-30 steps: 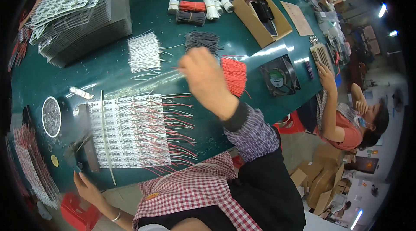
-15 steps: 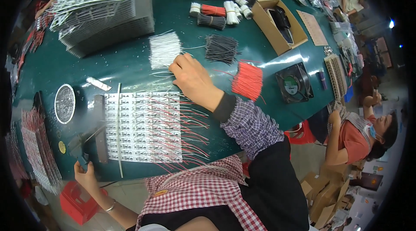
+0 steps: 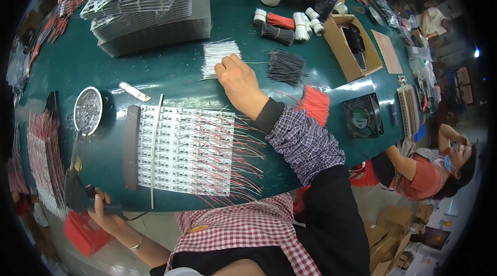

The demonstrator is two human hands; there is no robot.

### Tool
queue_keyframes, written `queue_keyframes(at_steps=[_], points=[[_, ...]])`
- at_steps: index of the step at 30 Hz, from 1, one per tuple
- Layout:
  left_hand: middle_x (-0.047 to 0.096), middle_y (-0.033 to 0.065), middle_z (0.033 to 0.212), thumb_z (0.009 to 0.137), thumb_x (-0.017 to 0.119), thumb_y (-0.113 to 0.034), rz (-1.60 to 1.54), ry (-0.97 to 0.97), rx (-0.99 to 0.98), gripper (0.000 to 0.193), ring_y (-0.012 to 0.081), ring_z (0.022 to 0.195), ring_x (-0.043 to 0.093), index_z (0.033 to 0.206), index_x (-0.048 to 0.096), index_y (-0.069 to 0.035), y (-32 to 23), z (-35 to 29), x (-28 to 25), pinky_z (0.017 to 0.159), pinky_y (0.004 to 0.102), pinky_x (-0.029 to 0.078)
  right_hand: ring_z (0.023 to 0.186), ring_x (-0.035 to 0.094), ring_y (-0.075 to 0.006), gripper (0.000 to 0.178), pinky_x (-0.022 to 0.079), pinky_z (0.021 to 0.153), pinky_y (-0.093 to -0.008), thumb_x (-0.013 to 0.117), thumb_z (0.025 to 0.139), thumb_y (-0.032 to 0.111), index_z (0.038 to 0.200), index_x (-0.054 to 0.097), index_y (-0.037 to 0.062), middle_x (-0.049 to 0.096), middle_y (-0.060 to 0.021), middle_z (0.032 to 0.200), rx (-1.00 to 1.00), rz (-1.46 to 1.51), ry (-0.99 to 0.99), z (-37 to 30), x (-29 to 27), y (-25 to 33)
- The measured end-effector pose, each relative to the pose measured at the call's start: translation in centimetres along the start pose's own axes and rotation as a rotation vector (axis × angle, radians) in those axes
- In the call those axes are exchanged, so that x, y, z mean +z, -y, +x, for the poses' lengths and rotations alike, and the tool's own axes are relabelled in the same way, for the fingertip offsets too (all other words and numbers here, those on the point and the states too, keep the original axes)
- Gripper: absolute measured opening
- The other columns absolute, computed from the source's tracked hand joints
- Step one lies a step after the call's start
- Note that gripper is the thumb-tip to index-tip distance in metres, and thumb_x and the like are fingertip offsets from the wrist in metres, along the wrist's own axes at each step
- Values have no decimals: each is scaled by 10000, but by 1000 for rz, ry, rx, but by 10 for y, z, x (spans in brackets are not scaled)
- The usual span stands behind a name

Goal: The person solders wires onto a circuit board panel using a soldering tool, picks up and arranges bundles of wires on the table, and solders additional wires onto the circuit board.

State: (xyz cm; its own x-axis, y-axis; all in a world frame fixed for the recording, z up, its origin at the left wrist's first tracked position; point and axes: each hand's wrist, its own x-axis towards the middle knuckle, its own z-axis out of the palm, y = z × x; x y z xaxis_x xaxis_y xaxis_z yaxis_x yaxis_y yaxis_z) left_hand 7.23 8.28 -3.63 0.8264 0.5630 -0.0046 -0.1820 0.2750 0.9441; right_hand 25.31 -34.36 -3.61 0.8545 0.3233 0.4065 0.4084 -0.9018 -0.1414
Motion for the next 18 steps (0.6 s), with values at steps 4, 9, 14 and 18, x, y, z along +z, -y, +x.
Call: queue_keyframes(at_steps=[4,9,14,18], points=[[533,103,1105,902,580,24,-215,124,42,368,133,824,462,1254,479,55,-8,-1,22,643,240,432,876,591,-281,148,509,742,-375,700,749,7,867,614,30,587,-91,846,9,-12,-44,1,1,3],[510,114,1182,909,543,39,-396,291,-53,376,151,845,476,1267,433,79,-16,0,26,611,242,434,883,596,-274,146,520,739,-375,653,755,-15,891,645,35,594,-92,861,10,43,-53,-2,3,-1],[518,123,1186,914,544,23,-283,255,-22,361,159,811,487,1259,451,76,-21,-5,36,578,235,422,896,594,-299,162,502,751,-395,702,769,-4,920,653,31,601,-100,873,34,147,-52,-2,2,-3],[578,144,1156,863,613,18,-89,62,41,415,145,758,513,1260,500,61,-41,-1,14,537,219,423,895,597,-310,141,501,766,-399,699,781,-6,907,644,25,610,-106,890,69,196,-96,8,-2,11]])
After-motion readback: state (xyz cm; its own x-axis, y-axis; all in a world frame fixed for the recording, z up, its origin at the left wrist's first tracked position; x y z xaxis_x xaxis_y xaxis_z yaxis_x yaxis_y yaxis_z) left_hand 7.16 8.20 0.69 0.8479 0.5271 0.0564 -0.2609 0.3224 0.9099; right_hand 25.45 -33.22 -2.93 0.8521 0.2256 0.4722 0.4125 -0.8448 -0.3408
